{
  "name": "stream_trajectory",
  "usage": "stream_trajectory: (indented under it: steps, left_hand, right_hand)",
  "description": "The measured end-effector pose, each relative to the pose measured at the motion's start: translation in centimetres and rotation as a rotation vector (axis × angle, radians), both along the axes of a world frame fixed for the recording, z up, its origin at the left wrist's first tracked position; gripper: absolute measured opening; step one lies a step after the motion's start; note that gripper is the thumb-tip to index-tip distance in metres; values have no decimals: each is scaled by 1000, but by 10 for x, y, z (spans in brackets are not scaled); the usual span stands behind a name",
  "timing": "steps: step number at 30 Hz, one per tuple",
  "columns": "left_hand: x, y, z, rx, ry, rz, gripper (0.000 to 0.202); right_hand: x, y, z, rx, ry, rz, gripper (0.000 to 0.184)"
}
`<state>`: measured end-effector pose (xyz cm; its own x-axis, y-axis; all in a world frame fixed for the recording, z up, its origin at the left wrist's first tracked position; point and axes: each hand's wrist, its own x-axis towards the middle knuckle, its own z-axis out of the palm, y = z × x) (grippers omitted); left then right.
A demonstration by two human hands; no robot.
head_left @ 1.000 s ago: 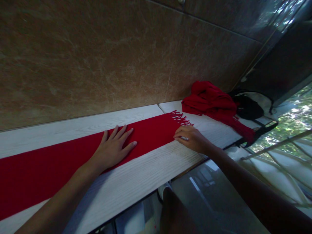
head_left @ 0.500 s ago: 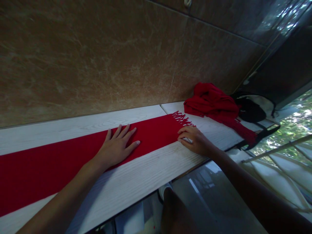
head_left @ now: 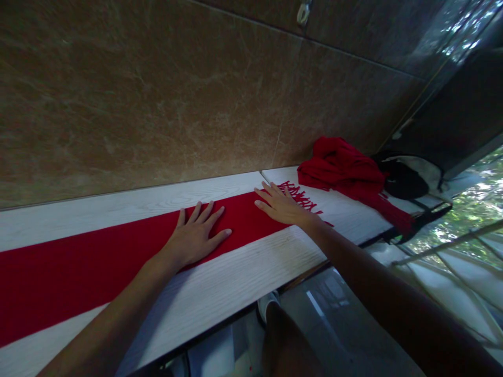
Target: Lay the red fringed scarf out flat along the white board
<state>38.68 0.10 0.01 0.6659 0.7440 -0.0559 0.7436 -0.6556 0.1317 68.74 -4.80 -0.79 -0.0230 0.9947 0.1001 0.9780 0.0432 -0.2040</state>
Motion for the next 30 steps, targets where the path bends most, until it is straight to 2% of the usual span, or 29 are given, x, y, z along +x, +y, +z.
stream_trajectory:
  steps: [4, 11, 15, 18, 22, 26, 30]
  left_hand:
    - [1, 0, 0, -4, -30, -10, 88]
    - [3, -7, 4, -80, -42, -5, 94]
    - [-15, -10, 14, -169, -47, -49, 98]
    - [-52, -4, 28, -167, -81, 5, 95]
    - [-126, 12, 41, -58, -55, 202, 84]
    - [-208, 22, 32, -22, 65, 356, 86]
    - [-280, 23, 17, -32, 88, 529, 87]
  right_hand:
    - [-10, -1, -11, -48, -34, 46, 84]
    - [-5, -11, -25, 10, -103, 25, 76]
    - [-2, -9, -28, -34, -143, -15, 78]
    - [-3, -5, -22, -58, -163, -70, 81]
    - [-25, 5, -7, 15, -156, -87, 80]
    - [-57, 17, -6, -15, -143, -49, 78]
    - [-69, 19, -15, -63, -146, -25, 76]
